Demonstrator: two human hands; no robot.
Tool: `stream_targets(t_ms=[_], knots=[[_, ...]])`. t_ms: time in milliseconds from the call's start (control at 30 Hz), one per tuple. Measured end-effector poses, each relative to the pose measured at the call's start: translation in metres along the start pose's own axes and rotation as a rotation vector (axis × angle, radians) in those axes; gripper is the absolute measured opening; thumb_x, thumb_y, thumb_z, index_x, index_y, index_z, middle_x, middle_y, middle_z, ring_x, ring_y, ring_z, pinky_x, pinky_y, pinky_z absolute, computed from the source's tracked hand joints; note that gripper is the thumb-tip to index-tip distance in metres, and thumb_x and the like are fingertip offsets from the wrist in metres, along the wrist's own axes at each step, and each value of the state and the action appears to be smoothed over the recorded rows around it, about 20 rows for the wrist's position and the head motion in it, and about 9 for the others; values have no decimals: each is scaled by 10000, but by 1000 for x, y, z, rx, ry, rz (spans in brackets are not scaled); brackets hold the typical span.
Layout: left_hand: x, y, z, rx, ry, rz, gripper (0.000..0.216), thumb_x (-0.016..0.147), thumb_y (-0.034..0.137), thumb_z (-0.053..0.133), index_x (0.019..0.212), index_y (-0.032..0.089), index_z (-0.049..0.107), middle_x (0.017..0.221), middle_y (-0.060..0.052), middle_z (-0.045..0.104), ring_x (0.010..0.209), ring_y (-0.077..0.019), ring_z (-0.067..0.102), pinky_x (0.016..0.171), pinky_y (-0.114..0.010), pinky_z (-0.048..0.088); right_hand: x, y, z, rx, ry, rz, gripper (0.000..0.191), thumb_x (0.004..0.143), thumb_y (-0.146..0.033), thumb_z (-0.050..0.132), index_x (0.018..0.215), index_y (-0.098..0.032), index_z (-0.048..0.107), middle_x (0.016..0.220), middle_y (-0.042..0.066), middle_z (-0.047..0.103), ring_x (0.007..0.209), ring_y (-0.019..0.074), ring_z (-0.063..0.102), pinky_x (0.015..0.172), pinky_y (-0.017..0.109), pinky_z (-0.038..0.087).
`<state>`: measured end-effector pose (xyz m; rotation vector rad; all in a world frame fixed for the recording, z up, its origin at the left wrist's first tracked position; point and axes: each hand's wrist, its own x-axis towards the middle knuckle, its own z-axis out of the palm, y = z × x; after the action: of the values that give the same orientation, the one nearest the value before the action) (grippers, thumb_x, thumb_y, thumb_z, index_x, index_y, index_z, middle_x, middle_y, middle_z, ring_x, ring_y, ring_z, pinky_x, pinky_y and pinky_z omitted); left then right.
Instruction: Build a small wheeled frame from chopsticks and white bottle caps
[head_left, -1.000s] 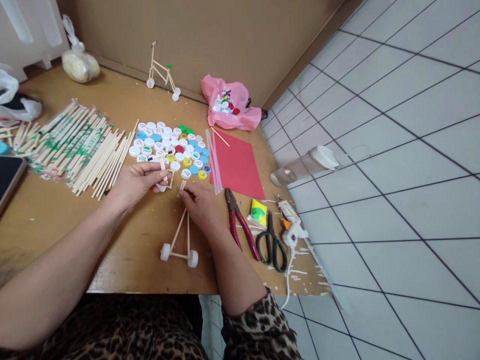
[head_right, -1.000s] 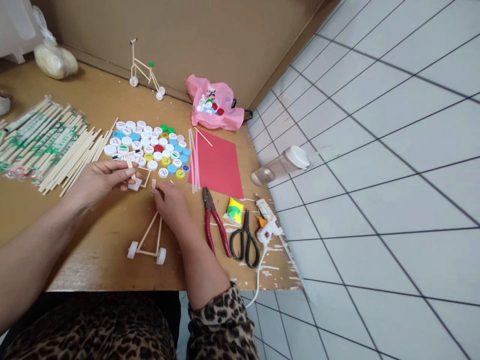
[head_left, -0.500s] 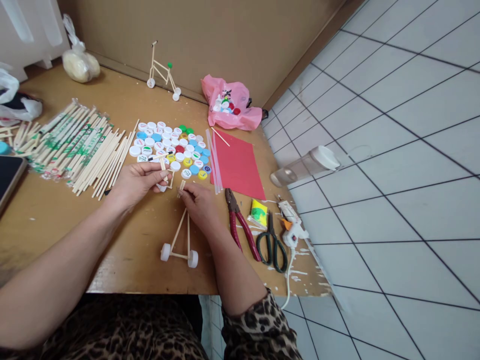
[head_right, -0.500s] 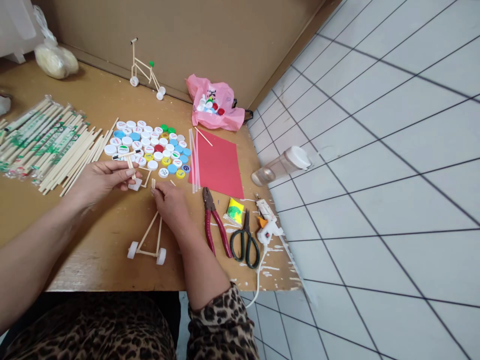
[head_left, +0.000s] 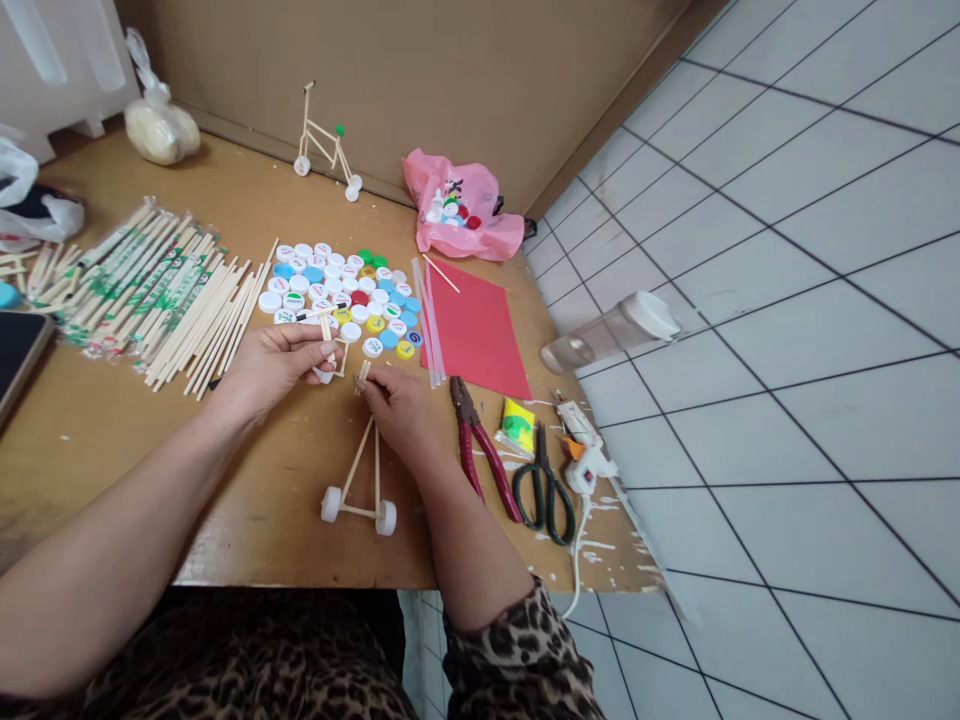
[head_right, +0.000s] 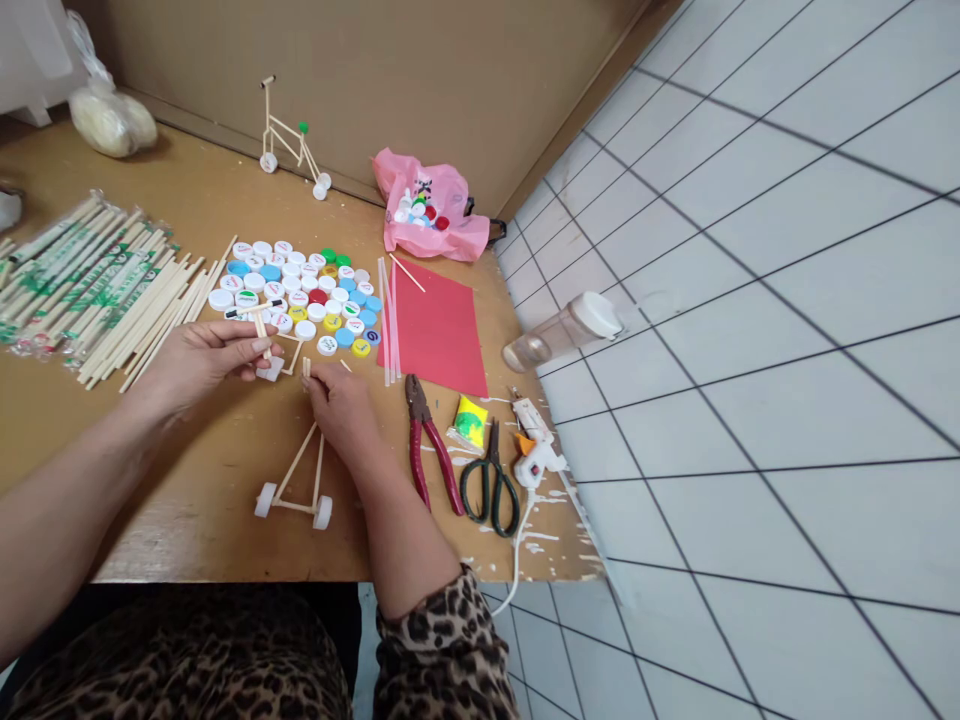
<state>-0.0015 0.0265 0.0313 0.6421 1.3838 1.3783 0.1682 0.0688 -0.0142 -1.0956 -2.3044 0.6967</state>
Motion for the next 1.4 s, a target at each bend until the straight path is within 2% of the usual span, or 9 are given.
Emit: stream_targets(t_ms=[333, 400, 567, 800, 933, 1100, 1167, 1267, 1400], knots=[[0, -1, 0, 20, -3, 11, 375, 372, 332, 934, 617, 156, 710, 616, -22, 730, 518, -105, 577, 477, -211, 460, 0, -4, -1, 70, 26, 40, 211, 858, -234, 525, 653, -218, 571, 689, 22, 650, 691, 179, 583, 680, 295, 464], [0, 0, -1, 40, -11, 28, 344, 405, 339, 923, 614, 166, 712, 613, -16, 727, 513, -103, 573, 477, -213, 463, 0, -3, -8, 169, 108, 98, 196, 850, -285, 549, 671, -219, 593, 675, 9, 652, 661, 170, 588, 652, 295, 475], [-1, 3, -7, 92, -38, 86, 247, 568, 313, 863, 739, 171, 757, 742, -52, 759, 586, -138, 626, 532, -260, 497, 2, 7, -36, 466, 435, 250, 237, 810, -443, 611, 791, -208, 638, 604, -20, 624, 528, 133, 553, 545, 276, 472], [-6, 15, -28, 42, -67, 177, 255, 584, 293, 822, 807, 182, 768, 713, -35, 720, 599, -139, 617, 538, -256, 496, 0, 9, -45, 532, 588, 236, 256, 786, -470, 634, 782, -214, 622, 605, -29, 632, 513, 110, 555, 535, 254, 492], [-6, 21, -38, 103, -150, 187, 182, 531, 287, 828, 682, 217, 755, 671, -45, 720, 592, -152, 617, 497, -236, 472, 0, 4, -42, 576, 509, 237, 254, 756, -460, 664, 765, -210, 623, 574, -27, 638, 501, 116, 568, 530, 256, 501], [-6, 14, -35, 446, -662, -30, 99, 543, 312, 749, 569, 221, 722, 543, -20, 657, 481, -129, 529, 492, -248, 435, 3, 3, -29, 564, 355, 274, 291, 731, -491, 677, 706, -207, 615, 553, -21, 631, 503, 127, 586, 522, 261, 505], [-4, 6, -32, 562, -791, -81, 73, 572, 272, 688, 530, 214, 676, 493, 10, 595, 479, -122, 514, 509, -236, 410, 3, 4, -24, 538, 323, 272, 302, 736, -504, 669, 704, -208, 618, 555, -21, 628, 507, 128, 588, 528, 264, 507], [0, -4, -30, 750, -797, -107, 82, 563, 197, 590, 486, 204, 615, 465, 24, 569, 461, -116, 498, 497, -225, 370, 3, 6, -20, 498, 298, 271, 294, 744, -498, 657, 699, -210, 616, 555, -18, 624, 503, 132, 584, 520, 264, 494], [1, -8, -29, 930, -668, -115, 99, 535, 157, 556, 453, 209, 575, 429, 15, 561, 463, -150, 534, 496, -246, 377, 3, 9, -18, 460, 279, 253, 261, 755, -461, 646, 677, -215, 607, 550, -19, 615, 501, 137, 576, 523, 268, 478]])
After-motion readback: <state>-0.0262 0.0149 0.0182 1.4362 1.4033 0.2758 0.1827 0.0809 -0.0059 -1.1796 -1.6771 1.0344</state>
